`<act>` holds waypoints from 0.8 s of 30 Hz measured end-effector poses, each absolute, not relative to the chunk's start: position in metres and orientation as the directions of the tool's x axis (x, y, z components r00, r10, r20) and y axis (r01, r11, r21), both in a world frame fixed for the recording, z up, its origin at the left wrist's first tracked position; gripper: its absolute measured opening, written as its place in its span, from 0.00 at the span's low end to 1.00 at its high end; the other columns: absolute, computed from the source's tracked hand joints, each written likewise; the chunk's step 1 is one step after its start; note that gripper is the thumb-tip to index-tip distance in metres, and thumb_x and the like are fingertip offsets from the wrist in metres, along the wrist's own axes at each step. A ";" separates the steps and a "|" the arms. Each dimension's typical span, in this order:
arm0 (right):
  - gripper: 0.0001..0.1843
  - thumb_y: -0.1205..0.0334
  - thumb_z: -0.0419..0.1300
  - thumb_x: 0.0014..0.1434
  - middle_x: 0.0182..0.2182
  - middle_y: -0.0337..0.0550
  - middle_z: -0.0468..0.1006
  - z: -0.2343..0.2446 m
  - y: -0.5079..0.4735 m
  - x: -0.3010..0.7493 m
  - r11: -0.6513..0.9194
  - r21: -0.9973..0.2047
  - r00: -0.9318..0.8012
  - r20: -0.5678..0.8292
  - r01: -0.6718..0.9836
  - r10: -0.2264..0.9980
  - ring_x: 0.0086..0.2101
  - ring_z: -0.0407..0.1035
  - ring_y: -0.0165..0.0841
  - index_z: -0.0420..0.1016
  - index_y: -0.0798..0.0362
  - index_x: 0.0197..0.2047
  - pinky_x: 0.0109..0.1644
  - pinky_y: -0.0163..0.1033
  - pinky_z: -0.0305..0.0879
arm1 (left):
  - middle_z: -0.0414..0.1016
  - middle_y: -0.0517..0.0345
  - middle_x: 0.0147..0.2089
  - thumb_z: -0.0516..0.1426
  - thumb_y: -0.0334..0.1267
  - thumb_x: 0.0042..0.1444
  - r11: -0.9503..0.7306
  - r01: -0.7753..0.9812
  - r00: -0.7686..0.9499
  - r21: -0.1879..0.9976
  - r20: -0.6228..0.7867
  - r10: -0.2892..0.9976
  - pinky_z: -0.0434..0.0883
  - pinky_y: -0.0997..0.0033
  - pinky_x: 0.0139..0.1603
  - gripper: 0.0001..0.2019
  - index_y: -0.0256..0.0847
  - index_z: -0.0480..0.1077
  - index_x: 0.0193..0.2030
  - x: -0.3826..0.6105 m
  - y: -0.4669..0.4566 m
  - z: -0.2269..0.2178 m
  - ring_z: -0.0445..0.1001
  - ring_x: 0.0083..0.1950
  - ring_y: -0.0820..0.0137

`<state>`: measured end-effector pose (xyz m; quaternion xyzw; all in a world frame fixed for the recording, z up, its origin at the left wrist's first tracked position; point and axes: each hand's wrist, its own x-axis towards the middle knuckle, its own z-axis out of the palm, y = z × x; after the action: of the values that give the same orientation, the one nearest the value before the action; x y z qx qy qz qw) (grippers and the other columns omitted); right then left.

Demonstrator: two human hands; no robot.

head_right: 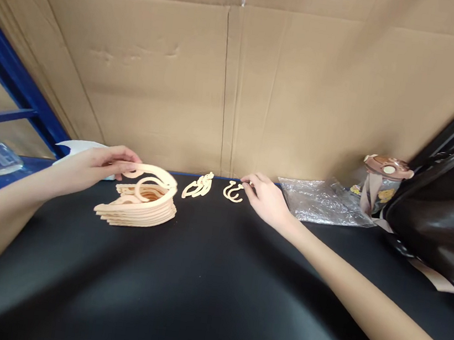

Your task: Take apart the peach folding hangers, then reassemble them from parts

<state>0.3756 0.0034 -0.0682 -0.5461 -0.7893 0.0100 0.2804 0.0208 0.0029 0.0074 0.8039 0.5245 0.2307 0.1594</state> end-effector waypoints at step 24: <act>0.23 0.77 0.44 0.57 0.31 0.43 0.75 -0.056 -0.039 0.383 0.603 0.183 -0.625 0.342 0.777 0.702 0.24 0.66 0.29 0.66 0.52 0.52 0.23 0.34 0.48 | 0.54 0.67 0.16 0.48 0.59 0.58 0.023 0.090 0.459 0.996 -0.062 0.886 0.46 0.76 0.20 0.22 0.41 0.59 0.27 0.200 -0.052 -0.058 0.48 0.17 0.78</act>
<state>0.3833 -0.0394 -0.0562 -0.4164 -0.8874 -0.1587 0.1181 0.2003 -0.0516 -0.0585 0.6133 0.3979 0.3350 0.5944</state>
